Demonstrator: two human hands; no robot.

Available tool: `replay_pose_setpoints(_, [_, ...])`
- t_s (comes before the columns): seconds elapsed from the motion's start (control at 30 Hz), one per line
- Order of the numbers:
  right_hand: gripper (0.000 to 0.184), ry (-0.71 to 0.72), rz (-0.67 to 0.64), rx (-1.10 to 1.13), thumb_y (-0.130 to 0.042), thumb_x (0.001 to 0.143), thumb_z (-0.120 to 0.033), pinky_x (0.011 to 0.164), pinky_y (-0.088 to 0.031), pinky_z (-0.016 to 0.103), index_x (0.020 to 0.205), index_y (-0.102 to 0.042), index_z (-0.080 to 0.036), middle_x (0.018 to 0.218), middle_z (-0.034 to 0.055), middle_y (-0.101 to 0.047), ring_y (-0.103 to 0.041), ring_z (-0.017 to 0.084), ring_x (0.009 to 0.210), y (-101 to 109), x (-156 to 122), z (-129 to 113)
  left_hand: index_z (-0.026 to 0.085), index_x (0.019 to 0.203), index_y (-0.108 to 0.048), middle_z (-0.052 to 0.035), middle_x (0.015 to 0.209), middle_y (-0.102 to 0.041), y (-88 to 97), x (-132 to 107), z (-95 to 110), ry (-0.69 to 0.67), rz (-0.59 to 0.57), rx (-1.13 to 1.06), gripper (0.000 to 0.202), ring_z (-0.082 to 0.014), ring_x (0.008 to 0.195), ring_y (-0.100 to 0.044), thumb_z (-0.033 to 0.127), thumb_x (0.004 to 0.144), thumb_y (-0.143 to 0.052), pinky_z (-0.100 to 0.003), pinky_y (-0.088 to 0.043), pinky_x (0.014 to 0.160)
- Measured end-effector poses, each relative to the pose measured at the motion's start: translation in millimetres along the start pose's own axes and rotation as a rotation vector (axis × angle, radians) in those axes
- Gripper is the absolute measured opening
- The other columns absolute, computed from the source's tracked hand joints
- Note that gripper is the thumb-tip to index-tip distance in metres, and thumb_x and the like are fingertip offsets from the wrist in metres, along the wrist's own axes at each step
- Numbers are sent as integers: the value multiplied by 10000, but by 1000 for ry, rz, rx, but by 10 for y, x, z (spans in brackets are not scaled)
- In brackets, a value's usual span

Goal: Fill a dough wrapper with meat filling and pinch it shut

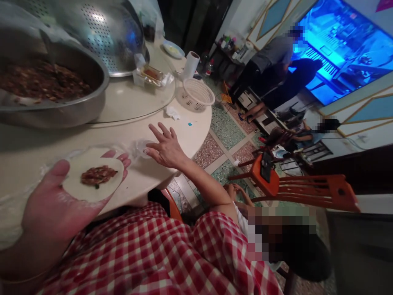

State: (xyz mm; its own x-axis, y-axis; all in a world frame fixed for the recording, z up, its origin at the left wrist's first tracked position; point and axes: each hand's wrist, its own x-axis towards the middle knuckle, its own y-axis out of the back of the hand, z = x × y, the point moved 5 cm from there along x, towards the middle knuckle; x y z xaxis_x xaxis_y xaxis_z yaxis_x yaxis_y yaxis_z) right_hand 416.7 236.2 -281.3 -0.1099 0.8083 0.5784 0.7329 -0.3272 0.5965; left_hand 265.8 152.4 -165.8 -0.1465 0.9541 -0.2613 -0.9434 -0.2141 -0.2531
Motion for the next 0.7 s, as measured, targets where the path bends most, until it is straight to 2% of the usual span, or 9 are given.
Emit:
replay_pose_setpoints(0.1, [476, 19, -55, 14, -423, 1030, -571, 1287, -131, 620, 1152, -784, -285, 1686, 2, -306, -143, 320, 1599, -46, 110, 4, 19, 1491, -448, -189, 1203, -728, -11, -35, -57, -22, -10, 7, 611, -337, 1003, -744, 397, 1028, -324, -422, -658, 729])
replay_pose_setpoints(0.2, [498, 27, -20, 54, -386, 1040, -566, 1286, -135, 633, 1141, -785, -286, 1675, -7, -332, -157, 326, 1595, -83, 146, 80, 25, 1493, -453, -199, 1157, -742, -16, -63, -90, -20, -5, 3, 623, -337, 988, -749, 413, 1024, -318, -415, -656, 714])
replay_pose_setpoints(0.33, [617, 20, 220, 162, -221, 1064, -553, 1273, -216, 604, 1261, -734, -273, 1651, 27, -373, -211, 299, 1579, 48, 16, 174, 28, 1480, -466, -200, 1159, -742, -48, -78, -90, -23, -17, -7, 622, -330, 1000, -748, 427, 1023, -330, -406, -656, 735])
replay_pose_setpoints(0.43, [663, 184, 370, 201, -151, 1055, -574, 1279, -217, 562, 1332, -684, -294, 1649, 8, -368, -179, 252, 1588, 188, -179, 6, 34, 1470, -478, -193, 1191, -734, -79, -77, -74, -46, -28, -2, 610, -324, 1027, -744, 428, 1028, -331, -413, -657, 760])
replay_pose_setpoints(0.53, [587, 343, 361, 133, -249, 1029, -631, 1291, -115, 579, 1368, -648, -365, 1651, -26, -364, -128, 256, 1600, 187, -280, -259, 114, 1459, -511, -127, 1180, -751, -102, -68, -70, -74, -45, 20, 548, -283, 990, -759, 409, 1041, -317, -411, -662, 722])
replay_pose_setpoints(0.6, [537, 383, 322, 65, -352, 1005, -654, 1292, -55, 581, 1398, -615, -398, 1650, -29, -373, -129, 267, 1601, 129, -267, -371, 142, 1441, -537, -95, 1169, -758, -107, -57, -77, -68, -54, 29, 533, -253, 962, -765, 414, 1047, -305, -403, -661, 730])
replay_pose_setpoints(0.7, [525, 384, 292, -3, -468, 969, -668, 1289, -29, 583, 1418, -587, -424, 1651, -31, -378, -144, 274, 1601, 72, -228, -419, 104, 1437, -548, -118, 1192, -748, -89, -43, -67, -64, -32, 38, 576, -268, 1016, -750, 448, 1044, -306, -456, -628, 887])
